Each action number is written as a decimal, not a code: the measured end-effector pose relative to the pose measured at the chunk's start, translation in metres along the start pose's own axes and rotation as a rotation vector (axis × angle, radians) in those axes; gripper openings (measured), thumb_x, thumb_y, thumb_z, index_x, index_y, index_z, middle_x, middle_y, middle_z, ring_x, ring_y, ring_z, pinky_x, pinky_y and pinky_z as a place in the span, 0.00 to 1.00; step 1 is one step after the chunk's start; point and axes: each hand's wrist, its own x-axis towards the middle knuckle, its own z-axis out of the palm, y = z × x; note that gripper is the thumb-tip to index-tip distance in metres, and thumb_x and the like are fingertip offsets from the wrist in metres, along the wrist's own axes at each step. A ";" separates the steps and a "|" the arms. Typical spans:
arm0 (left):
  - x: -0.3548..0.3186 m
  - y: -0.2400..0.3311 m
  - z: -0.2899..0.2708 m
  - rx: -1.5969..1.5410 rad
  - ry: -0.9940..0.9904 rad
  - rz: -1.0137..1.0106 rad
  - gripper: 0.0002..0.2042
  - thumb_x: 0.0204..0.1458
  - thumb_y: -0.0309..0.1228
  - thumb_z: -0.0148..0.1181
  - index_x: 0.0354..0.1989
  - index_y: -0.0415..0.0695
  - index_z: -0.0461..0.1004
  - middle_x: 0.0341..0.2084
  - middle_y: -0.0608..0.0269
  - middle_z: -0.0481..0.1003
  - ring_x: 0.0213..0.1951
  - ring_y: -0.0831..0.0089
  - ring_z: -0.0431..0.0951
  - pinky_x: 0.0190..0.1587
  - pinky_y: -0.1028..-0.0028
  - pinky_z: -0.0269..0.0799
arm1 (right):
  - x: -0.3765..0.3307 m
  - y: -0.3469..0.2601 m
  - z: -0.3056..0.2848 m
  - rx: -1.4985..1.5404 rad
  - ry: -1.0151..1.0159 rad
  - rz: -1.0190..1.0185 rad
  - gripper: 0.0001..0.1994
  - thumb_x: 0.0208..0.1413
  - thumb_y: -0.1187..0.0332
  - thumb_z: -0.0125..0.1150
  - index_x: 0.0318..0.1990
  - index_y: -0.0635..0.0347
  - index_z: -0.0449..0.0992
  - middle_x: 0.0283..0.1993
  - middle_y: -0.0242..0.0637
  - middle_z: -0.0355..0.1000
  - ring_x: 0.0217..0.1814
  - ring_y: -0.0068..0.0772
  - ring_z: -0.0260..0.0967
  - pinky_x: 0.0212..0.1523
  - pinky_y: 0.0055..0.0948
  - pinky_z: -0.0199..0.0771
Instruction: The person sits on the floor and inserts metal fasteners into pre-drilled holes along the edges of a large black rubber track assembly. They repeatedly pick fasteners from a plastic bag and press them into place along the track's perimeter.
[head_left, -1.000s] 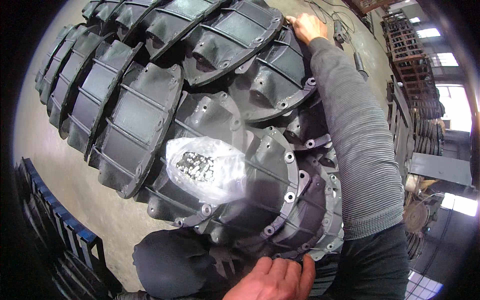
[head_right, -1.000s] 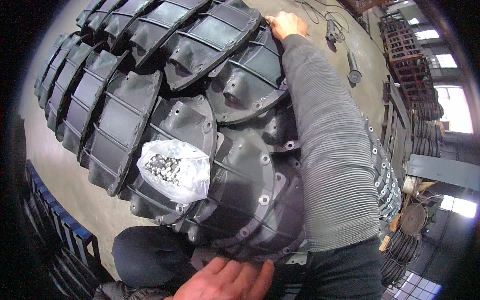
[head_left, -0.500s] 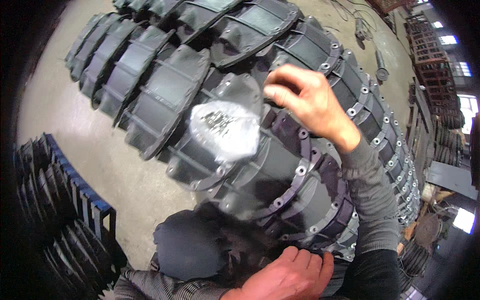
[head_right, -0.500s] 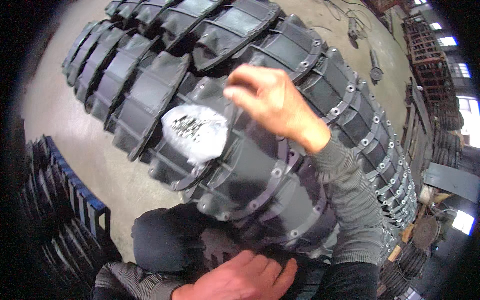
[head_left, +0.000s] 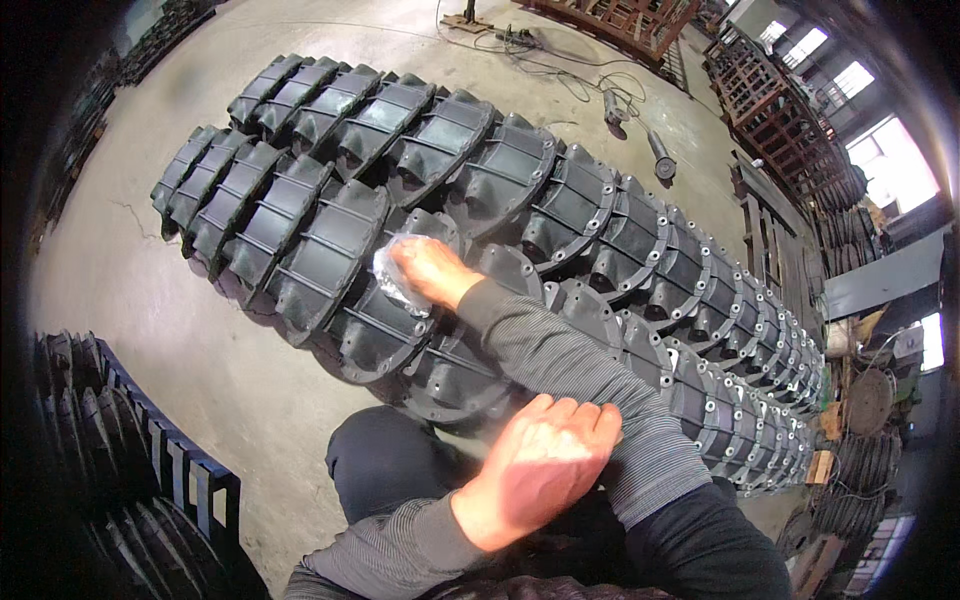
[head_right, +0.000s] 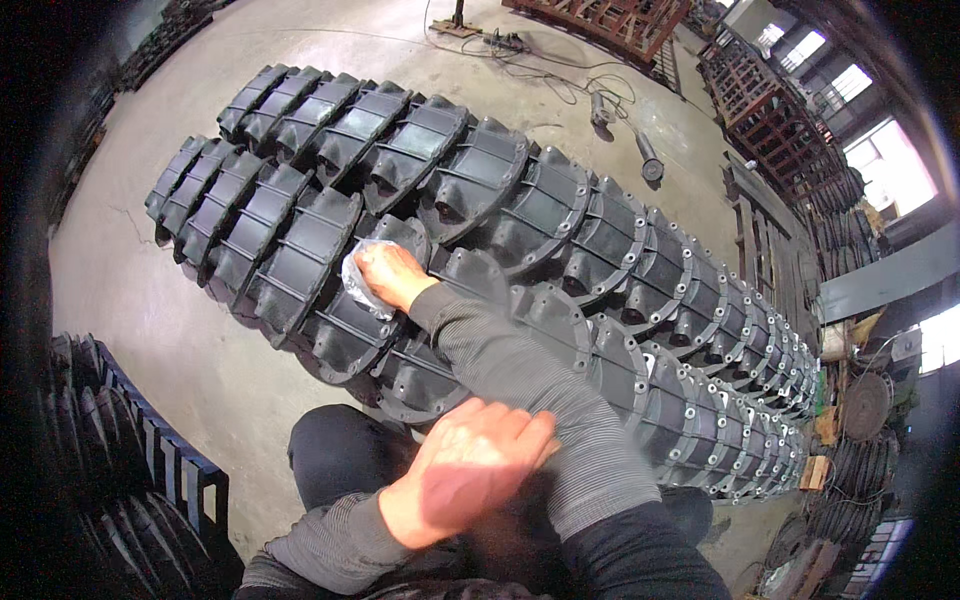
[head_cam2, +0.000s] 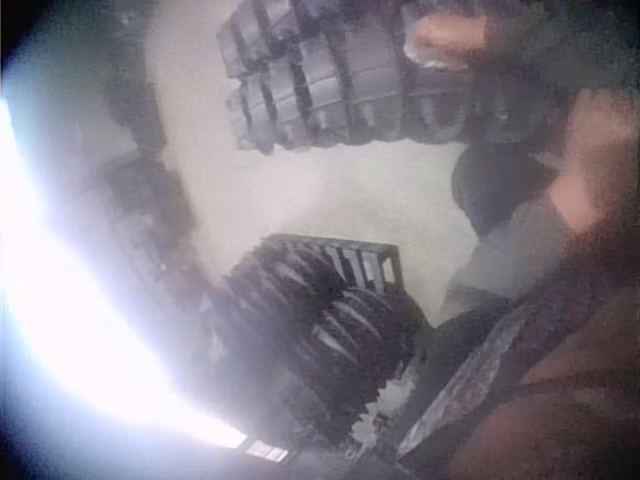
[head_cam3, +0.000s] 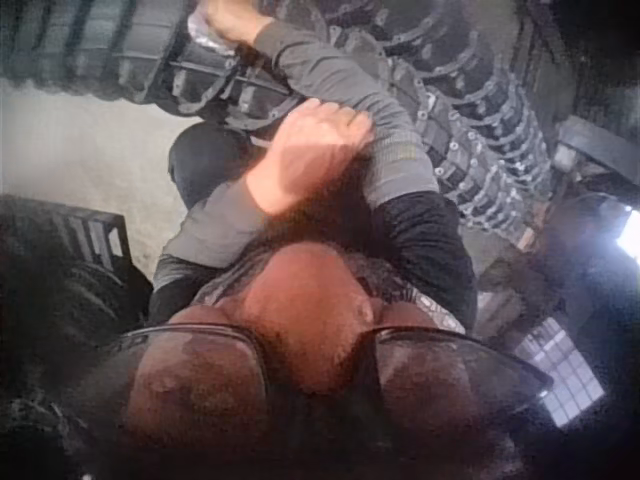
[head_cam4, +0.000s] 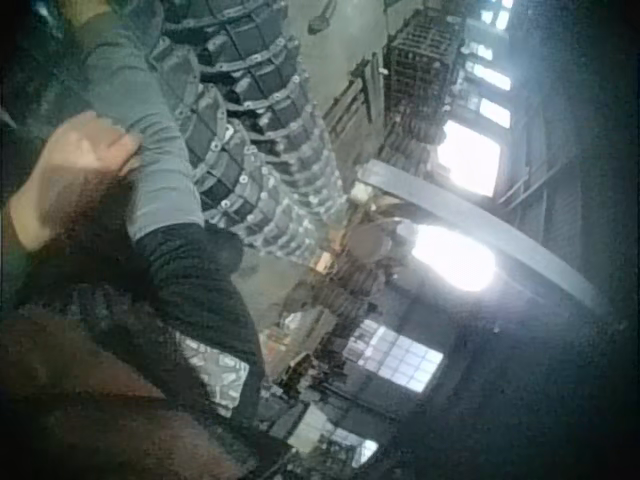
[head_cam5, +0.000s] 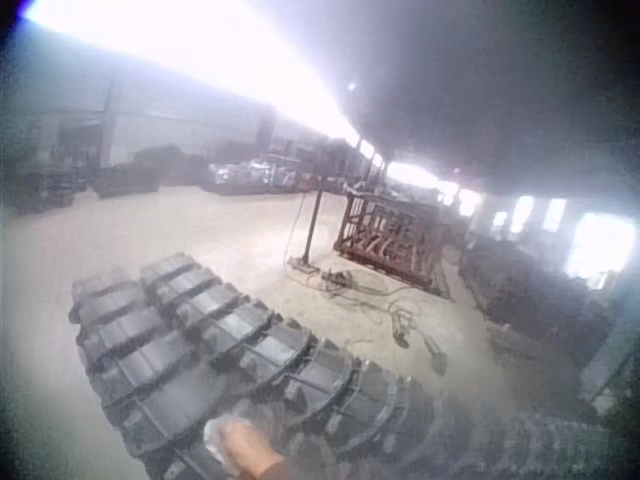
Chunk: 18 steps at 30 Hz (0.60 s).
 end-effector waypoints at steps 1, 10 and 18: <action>0.000 -0.001 0.001 -0.008 0.022 0.004 0.11 0.53 0.36 0.66 0.41 0.44 0.78 0.23 0.67 0.73 0.28 0.69 0.76 0.33 0.69 0.70 | 0.001 0.002 0.000 0.038 -0.013 0.053 0.07 0.52 0.70 0.55 0.33 0.62 0.78 0.35 0.54 0.77 0.41 0.58 0.77 0.41 0.51 0.76; -0.006 -0.017 -0.014 -0.109 0.155 0.005 0.12 0.54 0.37 0.68 0.42 0.45 0.78 0.23 0.70 0.71 0.26 0.72 0.73 0.32 0.71 0.67 | -0.017 0.000 -0.037 0.175 0.176 -0.058 0.08 0.56 0.72 0.61 0.42 0.64 0.78 0.36 0.47 0.77 0.38 0.48 0.78 0.39 0.41 0.77; -0.007 -0.023 -0.030 -0.237 0.088 -0.006 0.13 0.51 0.31 0.56 0.43 0.41 0.80 0.26 0.66 0.76 0.32 0.69 0.77 0.36 0.67 0.71 | -0.009 0.103 -0.097 0.545 0.199 0.682 0.11 0.67 0.71 0.57 0.50 0.68 0.81 0.35 0.32 0.78 0.30 0.17 0.72 0.29 0.19 0.74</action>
